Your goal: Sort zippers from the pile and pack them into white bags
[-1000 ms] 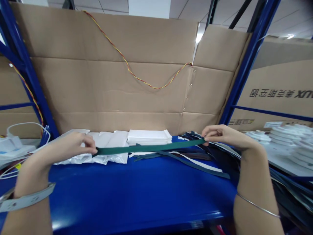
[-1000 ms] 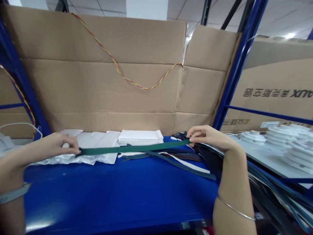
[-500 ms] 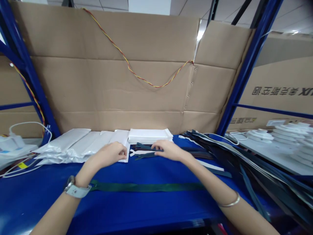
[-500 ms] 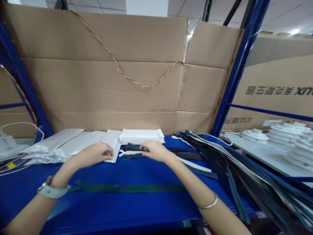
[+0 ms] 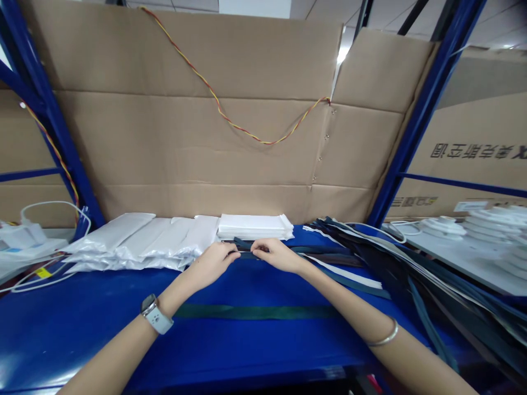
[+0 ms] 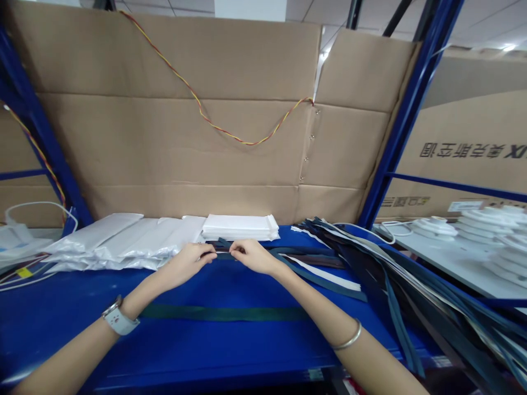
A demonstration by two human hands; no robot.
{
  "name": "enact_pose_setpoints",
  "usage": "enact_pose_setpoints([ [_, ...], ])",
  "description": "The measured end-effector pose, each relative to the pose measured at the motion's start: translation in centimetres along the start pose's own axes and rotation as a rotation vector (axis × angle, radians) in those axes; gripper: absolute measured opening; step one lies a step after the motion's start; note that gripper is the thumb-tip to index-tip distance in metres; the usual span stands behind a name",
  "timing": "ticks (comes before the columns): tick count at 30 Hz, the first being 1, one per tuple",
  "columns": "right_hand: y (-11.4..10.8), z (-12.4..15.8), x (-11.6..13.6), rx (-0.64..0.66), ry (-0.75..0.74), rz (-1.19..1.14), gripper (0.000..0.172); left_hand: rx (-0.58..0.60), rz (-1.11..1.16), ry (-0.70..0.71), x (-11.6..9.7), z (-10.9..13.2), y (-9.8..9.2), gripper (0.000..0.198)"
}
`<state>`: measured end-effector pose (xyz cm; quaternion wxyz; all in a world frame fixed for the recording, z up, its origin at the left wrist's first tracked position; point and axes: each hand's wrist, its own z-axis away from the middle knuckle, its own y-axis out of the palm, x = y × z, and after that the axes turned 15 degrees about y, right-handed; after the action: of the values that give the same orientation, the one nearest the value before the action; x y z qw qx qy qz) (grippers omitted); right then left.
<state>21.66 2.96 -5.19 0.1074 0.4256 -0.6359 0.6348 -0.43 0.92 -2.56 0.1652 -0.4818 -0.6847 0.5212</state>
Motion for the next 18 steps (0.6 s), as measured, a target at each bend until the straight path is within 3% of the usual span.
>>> enact_pose_setpoints([
  [4, -0.1, 0.0, 0.3, 0.011, 0.017, -0.087, 0.016, -0.04, 0.188, -0.137, 0.6, -0.3, 0.2, 0.042],
  [8, 0.1, -0.1, 0.5, 0.009, 0.008, -0.097, 0.016, -0.131, 0.149, -0.191, 0.7, -0.3, 0.4, 0.044],
  [13, 0.6, 0.8, 2.2, -0.36, -0.035, 0.101, 0.012, -0.149, -0.168, -0.204, -0.1, -0.2, 0.4, 0.042],
  [15, 1.1, 1.1, 3.1, -0.322, -0.009, 0.096, 0.015, -0.138, -0.278, -0.204, -0.6, -0.3, 0.4, 0.042],
  [18, 1.9, 1.3, 3.8, -0.129, 0.034, -0.094, 0.022, -0.105, -0.329, -0.146, -1.2, -0.4, 0.4, 0.039],
])
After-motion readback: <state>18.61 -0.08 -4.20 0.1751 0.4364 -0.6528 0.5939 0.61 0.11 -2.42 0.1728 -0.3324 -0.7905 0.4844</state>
